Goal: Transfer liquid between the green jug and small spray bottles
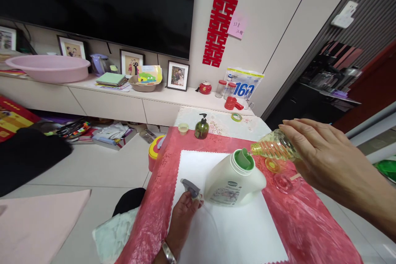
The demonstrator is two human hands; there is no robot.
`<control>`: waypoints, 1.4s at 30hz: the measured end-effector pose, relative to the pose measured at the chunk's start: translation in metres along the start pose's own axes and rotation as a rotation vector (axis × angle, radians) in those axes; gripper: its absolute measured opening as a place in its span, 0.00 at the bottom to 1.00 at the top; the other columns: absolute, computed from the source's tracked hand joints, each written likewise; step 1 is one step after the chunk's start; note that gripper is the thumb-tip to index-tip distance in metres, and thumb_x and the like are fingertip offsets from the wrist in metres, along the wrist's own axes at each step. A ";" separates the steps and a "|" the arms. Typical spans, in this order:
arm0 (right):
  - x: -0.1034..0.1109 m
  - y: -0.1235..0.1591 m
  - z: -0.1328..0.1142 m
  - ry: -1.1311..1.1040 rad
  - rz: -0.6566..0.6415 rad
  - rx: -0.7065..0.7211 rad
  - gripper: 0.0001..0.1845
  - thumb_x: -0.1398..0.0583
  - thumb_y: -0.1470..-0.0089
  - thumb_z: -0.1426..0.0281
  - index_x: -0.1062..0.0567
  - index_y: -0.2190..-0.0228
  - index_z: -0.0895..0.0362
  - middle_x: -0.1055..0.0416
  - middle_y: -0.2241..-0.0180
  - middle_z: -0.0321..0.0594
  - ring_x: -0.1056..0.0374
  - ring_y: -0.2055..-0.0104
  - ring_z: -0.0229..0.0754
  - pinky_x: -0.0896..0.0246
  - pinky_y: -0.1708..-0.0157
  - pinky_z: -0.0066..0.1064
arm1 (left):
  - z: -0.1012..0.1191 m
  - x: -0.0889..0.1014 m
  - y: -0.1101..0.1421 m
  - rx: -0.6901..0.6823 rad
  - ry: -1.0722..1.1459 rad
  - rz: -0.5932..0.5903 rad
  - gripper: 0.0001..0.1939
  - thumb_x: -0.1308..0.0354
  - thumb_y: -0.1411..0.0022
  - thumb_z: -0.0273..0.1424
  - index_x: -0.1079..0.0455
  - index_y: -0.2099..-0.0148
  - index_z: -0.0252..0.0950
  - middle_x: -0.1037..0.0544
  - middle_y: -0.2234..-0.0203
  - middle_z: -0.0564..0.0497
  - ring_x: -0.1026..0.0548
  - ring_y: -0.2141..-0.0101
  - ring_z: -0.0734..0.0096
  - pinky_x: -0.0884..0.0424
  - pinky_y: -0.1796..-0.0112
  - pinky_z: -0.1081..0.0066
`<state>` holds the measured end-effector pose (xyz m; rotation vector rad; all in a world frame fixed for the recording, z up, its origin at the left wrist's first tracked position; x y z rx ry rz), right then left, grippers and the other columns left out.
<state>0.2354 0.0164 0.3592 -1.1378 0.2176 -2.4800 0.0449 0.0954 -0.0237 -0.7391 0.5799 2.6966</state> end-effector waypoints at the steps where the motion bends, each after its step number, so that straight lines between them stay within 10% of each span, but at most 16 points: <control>1: 0.000 0.000 0.000 0.003 0.002 -0.001 0.24 0.54 0.36 0.70 0.38 0.42 0.66 0.42 0.42 0.50 0.44 0.41 0.55 0.43 0.48 0.47 | 0.000 0.000 0.000 -0.001 0.006 -0.002 0.24 0.27 0.54 0.42 0.24 0.57 0.35 0.18 0.62 0.44 0.21 0.64 0.63 0.26 0.59 0.66; 42: 0.007 -0.008 -0.008 0.062 0.009 0.040 0.24 0.54 0.36 0.74 0.40 0.41 0.66 0.44 0.41 0.52 0.46 0.39 0.56 0.45 0.45 0.51 | -0.004 0.000 -0.001 0.003 -0.012 -0.024 0.24 0.28 0.50 0.42 0.26 0.55 0.34 0.19 0.61 0.44 0.23 0.64 0.65 0.27 0.57 0.65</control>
Point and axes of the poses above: each hand's wrist, its own y-axis away from the middle knuckle, its own x-axis out of the back of the hand, z = x × y, the point moved 10 cm from there along -y, towards the middle knuckle
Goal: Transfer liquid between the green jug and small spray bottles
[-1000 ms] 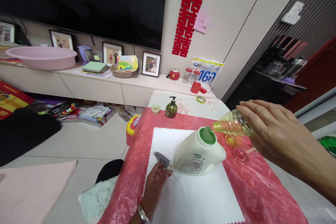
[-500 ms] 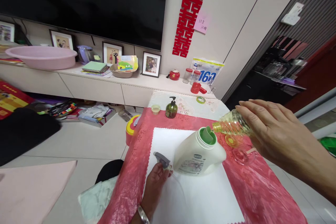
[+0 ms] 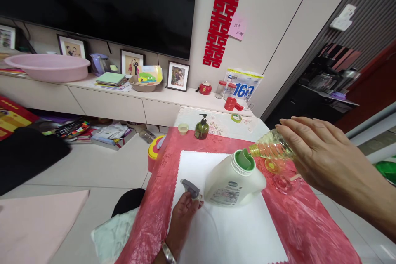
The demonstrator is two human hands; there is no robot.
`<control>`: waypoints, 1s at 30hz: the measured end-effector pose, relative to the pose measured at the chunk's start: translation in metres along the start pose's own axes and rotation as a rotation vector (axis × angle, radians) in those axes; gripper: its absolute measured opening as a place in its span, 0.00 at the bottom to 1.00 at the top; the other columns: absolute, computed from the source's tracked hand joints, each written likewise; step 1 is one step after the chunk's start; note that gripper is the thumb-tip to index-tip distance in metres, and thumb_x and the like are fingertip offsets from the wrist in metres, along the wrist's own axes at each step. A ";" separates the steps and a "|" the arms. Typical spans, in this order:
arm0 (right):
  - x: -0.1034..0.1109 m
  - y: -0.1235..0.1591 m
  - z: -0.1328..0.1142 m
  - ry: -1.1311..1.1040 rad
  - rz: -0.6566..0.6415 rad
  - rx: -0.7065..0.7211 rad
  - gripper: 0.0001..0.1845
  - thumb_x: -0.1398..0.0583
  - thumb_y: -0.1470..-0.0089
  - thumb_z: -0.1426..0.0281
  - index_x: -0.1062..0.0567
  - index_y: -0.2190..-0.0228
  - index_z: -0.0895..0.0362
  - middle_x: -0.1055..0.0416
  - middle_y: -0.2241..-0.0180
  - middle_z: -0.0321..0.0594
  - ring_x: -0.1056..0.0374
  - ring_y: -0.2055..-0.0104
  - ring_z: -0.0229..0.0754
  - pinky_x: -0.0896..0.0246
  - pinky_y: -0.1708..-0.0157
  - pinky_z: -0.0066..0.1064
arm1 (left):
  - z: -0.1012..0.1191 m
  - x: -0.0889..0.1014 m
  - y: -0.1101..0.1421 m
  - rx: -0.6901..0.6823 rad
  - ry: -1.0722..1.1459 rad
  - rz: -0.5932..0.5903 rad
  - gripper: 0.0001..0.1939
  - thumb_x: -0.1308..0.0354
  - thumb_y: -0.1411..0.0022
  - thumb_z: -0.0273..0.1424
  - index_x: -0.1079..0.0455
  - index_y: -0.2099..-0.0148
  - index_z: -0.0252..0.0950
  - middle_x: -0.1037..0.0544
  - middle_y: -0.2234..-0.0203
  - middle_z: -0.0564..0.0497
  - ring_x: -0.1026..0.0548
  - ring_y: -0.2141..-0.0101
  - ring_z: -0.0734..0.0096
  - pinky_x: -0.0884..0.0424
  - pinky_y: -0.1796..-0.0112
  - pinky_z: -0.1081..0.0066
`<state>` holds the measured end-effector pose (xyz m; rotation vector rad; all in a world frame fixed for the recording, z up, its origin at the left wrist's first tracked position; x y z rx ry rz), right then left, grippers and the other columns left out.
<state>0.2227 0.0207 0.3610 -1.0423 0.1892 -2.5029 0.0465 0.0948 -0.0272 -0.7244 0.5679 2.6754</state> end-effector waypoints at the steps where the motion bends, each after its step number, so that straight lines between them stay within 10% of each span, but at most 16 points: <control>1: 0.000 0.000 0.000 0.000 0.000 0.002 0.24 0.54 0.36 0.74 0.40 0.41 0.66 0.43 0.41 0.52 0.46 0.39 0.56 0.45 0.45 0.51 | 0.000 0.000 0.000 0.005 0.007 0.004 0.24 0.28 0.51 0.42 0.26 0.55 0.34 0.19 0.60 0.43 0.23 0.64 0.64 0.27 0.57 0.65; 30: 0.007 -0.006 -0.011 0.053 0.011 0.060 0.25 0.53 0.40 0.79 0.41 0.41 0.64 0.47 0.38 0.52 0.49 0.37 0.57 0.49 0.41 0.54 | 0.005 -0.003 0.002 -0.007 0.003 0.000 0.24 0.28 0.52 0.42 0.25 0.57 0.34 0.18 0.62 0.44 0.23 0.65 0.64 0.27 0.59 0.66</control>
Point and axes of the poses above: each hand's wrist, its own y-axis away from the middle knuckle, its own x-axis out of the back of the hand, z = x × y, the point moved 10 cm from there along -y, towards the middle knuckle
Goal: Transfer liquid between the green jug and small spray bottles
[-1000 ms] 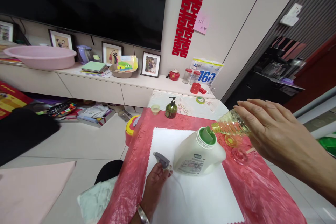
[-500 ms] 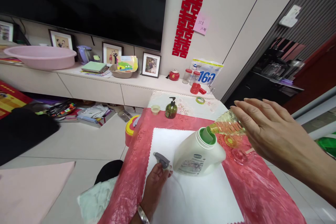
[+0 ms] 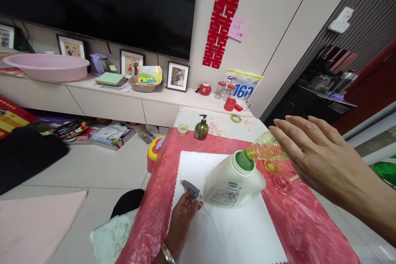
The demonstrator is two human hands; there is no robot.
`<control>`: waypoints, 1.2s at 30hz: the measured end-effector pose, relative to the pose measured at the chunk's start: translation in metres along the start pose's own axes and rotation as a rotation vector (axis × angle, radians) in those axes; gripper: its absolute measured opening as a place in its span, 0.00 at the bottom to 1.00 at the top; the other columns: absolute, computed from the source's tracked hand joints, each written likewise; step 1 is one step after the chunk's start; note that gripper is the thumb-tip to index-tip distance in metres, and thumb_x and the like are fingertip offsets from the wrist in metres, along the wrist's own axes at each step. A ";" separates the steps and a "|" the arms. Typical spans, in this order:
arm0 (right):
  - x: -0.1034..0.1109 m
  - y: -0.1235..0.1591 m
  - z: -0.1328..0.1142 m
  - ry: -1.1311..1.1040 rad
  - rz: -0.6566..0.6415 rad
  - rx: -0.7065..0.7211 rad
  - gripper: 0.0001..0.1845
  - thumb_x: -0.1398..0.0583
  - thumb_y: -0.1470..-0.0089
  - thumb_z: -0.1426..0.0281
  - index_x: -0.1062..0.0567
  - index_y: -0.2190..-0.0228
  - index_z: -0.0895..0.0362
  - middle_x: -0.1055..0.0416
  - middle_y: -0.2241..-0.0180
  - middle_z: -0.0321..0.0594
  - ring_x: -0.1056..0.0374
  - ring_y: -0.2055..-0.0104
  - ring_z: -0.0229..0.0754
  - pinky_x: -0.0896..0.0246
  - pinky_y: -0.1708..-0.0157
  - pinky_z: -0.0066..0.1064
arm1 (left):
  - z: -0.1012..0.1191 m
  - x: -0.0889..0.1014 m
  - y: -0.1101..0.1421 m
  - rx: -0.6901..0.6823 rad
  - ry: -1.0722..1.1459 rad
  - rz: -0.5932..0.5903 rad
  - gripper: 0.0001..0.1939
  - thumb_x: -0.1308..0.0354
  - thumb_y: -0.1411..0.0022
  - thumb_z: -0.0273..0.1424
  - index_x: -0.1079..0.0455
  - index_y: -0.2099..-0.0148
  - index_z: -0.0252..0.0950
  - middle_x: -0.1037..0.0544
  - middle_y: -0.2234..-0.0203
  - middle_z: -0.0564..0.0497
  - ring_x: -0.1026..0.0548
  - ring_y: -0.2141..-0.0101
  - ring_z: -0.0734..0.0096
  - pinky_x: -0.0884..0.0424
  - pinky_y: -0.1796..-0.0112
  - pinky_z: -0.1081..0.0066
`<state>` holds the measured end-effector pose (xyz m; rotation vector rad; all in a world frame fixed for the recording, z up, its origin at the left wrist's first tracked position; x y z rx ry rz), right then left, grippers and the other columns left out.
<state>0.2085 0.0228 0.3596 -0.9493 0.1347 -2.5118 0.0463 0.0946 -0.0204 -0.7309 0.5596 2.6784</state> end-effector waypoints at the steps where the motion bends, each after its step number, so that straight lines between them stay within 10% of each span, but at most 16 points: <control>1: 0.000 0.000 0.000 0.014 -0.001 0.011 0.25 0.53 0.39 0.79 0.42 0.41 0.64 0.48 0.38 0.52 0.49 0.37 0.57 0.49 0.41 0.54 | 0.001 0.000 0.000 -0.001 0.001 0.002 0.24 0.28 0.52 0.42 0.25 0.57 0.34 0.18 0.62 0.44 0.23 0.64 0.63 0.27 0.59 0.66; 36: 0.011 -0.003 -0.011 0.039 0.036 0.046 0.23 0.55 0.38 0.82 0.39 0.43 0.67 0.46 0.39 0.54 0.49 0.37 0.60 0.49 0.41 0.56 | 0.000 0.001 0.000 -0.004 0.006 0.014 0.23 0.27 0.54 0.42 0.24 0.58 0.34 0.18 0.63 0.44 0.22 0.65 0.64 0.26 0.58 0.66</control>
Point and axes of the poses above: each hand's wrist, its own y-axis away from the middle knuckle, its own x-axis out of the back of the hand, z = x × y, the point moved 10 cm from there along -y, towards the middle knuckle
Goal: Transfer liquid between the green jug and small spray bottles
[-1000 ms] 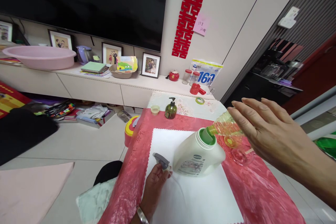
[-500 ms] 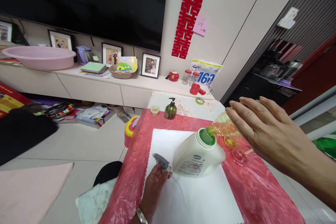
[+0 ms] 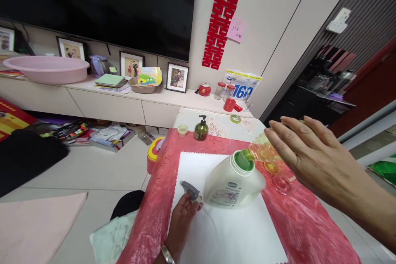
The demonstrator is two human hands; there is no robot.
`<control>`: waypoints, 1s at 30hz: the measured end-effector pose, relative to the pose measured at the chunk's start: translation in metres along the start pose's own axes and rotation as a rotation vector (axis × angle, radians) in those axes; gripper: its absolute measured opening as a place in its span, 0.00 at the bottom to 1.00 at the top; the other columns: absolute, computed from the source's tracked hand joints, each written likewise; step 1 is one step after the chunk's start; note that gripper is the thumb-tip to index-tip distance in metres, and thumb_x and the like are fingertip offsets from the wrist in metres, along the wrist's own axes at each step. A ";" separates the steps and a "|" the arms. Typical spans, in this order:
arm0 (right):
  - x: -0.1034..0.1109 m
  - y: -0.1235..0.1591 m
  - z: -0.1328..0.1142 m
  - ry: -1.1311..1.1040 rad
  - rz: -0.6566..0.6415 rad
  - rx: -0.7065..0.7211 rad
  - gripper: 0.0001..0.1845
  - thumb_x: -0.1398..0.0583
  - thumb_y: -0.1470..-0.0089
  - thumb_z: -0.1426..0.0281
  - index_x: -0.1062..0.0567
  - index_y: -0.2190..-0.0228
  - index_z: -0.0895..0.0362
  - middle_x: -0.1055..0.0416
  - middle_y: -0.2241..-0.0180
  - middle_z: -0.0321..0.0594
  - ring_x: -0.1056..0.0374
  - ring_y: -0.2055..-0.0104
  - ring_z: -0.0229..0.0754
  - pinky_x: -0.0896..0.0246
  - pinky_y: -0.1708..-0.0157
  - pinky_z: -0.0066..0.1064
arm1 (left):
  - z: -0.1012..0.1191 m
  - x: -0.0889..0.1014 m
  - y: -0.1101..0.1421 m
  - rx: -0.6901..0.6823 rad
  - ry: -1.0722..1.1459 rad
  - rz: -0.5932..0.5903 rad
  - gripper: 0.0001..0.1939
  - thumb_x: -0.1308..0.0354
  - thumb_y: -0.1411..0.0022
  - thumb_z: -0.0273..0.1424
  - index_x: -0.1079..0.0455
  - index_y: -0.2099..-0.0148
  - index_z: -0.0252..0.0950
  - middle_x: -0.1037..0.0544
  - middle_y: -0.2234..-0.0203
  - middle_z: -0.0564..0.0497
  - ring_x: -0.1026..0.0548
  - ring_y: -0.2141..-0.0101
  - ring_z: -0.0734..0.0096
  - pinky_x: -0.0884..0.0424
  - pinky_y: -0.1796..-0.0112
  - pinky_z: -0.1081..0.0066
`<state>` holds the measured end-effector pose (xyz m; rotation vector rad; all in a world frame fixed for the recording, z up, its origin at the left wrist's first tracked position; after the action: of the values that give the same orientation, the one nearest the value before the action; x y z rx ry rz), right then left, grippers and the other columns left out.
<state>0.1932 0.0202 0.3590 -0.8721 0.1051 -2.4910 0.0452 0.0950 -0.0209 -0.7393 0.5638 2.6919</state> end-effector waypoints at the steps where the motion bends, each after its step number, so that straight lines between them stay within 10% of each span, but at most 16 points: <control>1: -0.004 0.002 0.000 -0.004 -0.008 -0.014 0.23 0.54 0.39 0.82 0.39 0.42 0.67 0.46 0.39 0.54 0.49 0.37 0.59 0.49 0.41 0.55 | 0.000 0.000 0.000 0.001 0.004 -0.001 0.23 0.27 0.54 0.42 0.24 0.58 0.35 0.18 0.63 0.44 0.22 0.65 0.64 0.27 0.58 0.66; 13: -0.042 0.099 0.009 -0.553 -0.145 -0.493 0.32 0.48 0.36 0.49 0.40 0.38 0.53 0.37 0.44 0.41 0.33 0.49 0.47 0.31 0.60 0.36 | 0.012 -0.008 0.004 -0.015 0.023 0.027 0.20 0.27 0.53 0.39 0.24 0.60 0.33 0.19 0.67 0.48 0.23 0.68 0.70 0.29 0.61 0.68; 23: -0.070 0.164 -0.160 -1.082 -0.286 -0.484 0.35 0.40 0.40 0.57 0.45 0.37 0.55 0.37 0.45 0.44 0.32 0.49 0.46 0.27 0.58 0.32 | 0.051 -0.017 0.023 0.026 0.182 -0.001 0.22 0.27 0.52 0.37 0.26 0.56 0.34 0.19 0.64 0.49 0.22 0.67 0.72 0.29 0.59 0.69; 30: -0.090 0.164 -0.214 -1.286 -0.416 -0.605 0.36 0.43 0.42 0.65 0.48 0.36 0.52 0.43 0.41 0.44 0.39 0.42 0.47 0.31 0.50 0.37 | 0.086 -0.020 0.037 -0.102 0.188 0.034 0.17 0.29 0.47 0.36 0.26 0.57 0.36 0.19 0.60 0.49 0.21 0.65 0.71 0.28 0.56 0.68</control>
<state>0.1945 -0.0989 0.1012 -2.7599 0.2438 -1.7058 0.0114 0.0967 0.0687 -1.0266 0.4888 2.7161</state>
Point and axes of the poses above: each hand's wrist, its own y-axis away from the middle knuckle, its own x-axis out of the back of the hand, z = x × y, the point moved 10 cm from there along -y, towards the middle knuckle
